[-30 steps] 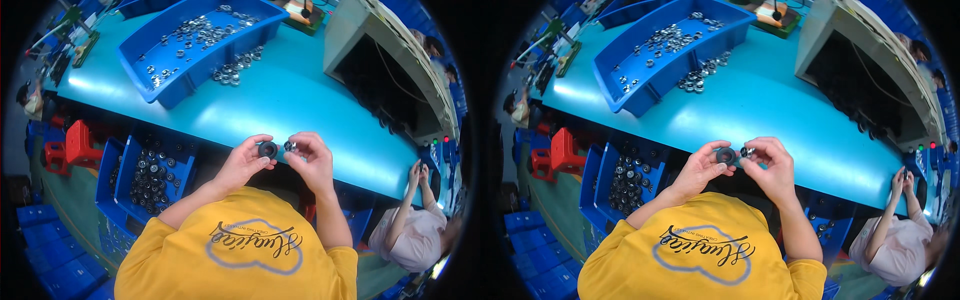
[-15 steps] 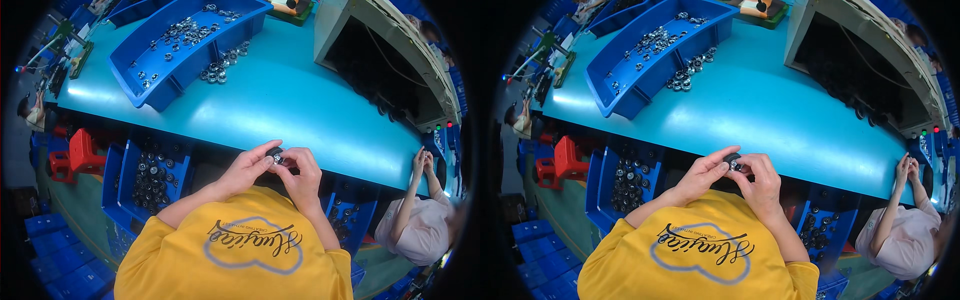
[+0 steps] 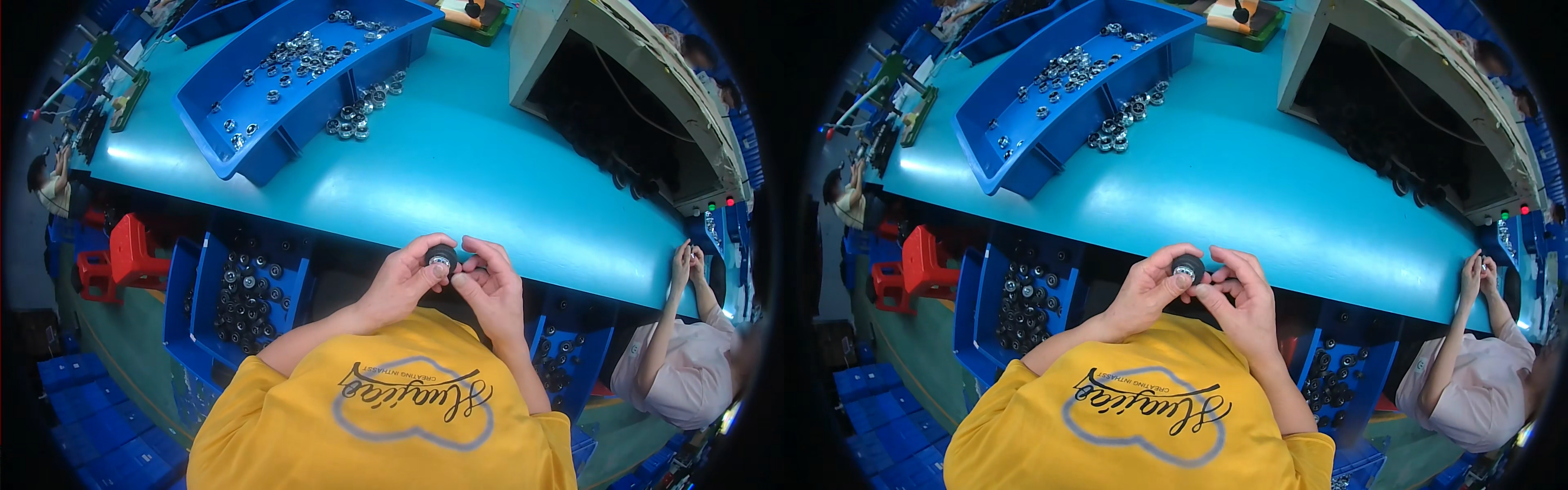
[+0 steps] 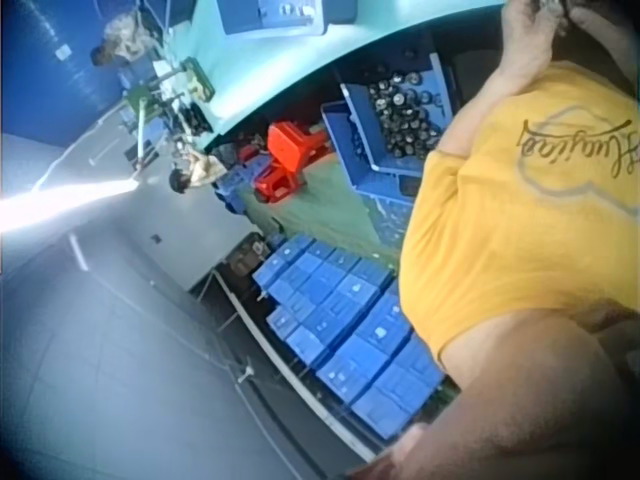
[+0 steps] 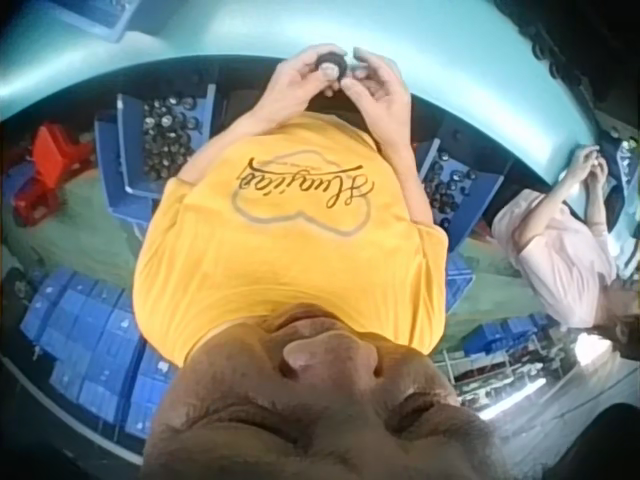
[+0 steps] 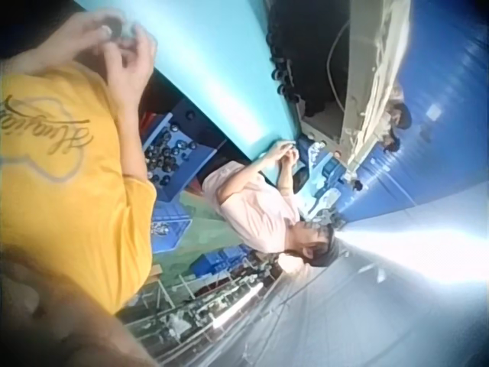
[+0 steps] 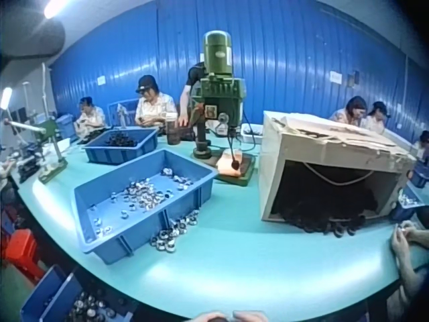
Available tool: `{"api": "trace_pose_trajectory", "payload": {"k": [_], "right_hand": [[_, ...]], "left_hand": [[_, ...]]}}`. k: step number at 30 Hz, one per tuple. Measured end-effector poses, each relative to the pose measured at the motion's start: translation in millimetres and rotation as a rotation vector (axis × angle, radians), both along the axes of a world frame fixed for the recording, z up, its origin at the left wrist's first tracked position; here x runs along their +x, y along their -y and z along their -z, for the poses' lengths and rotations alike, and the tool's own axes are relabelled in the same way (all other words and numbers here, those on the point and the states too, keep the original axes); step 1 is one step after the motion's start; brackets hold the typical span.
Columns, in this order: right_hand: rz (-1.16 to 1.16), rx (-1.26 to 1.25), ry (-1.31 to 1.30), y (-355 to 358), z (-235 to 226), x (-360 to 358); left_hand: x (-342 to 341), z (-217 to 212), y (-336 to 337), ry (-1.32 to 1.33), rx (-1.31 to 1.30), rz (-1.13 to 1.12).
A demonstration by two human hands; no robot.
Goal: Assembling small mechanical components by hand on a factory production line.
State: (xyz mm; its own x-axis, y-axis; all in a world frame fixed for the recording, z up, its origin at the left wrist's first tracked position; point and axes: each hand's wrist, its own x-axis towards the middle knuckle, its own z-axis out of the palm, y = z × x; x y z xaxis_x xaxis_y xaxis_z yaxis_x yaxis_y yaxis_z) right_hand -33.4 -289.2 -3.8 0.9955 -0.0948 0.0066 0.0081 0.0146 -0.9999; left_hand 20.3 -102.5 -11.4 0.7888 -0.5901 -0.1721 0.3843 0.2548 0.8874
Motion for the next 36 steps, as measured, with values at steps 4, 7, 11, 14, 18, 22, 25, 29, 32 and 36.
{"api": "trace_pose_trajectory", "payload": {"k": [4,7,11,14,18,22,25,29,32,36], "right_hand": [[-0.109,-0.116,-0.054,3.9,0.0,-3.8],[-0.047,0.065,-0.083,-8.3,0.3,-8.7],[-0.005,-0.110,0.009,-10.9,8.5,-15.0],[0.026,-0.260,0.065,-14.0,6.5,-16.8],[0.009,-0.020,-0.036,-13.4,12.6,-16.0],[-0.020,0.153,-0.121,-11.9,11.8,-17.0],[-0.026,0.229,-0.153,-16.9,5.9,-17.0],[-0.065,0.463,-0.275,-15.4,21.7,-17.0],[-0.037,0.489,-0.244,-15.0,23.4,-22.5],[0.066,0.355,-0.222,-21.6,21.0,-23.1]], "left_hand": [[-6.8,1.6,0.2,0.022,-0.039,-0.011],[-9.3,-2.0,1.3,0.050,-0.011,-0.048],[-16.2,-1.6,2.0,0.081,0.034,-0.097],[-15.7,3.9,1.4,0.112,0.086,-0.097],[-12.5,-0.8,0.7,0.087,0.098,-0.044],[-7.8,-10.0,-5.3,0.118,0.132,0.057],[-9.0,-10.5,-5.4,0.131,0.193,0.069],[-8.1,-10.6,-6.1,0.211,0.257,0.106],[-9.9,-7.0,-6.8,0.362,0.244,0.121],[-12.7,-13.5,-0.8,0.526,0.405,0.161]]}}
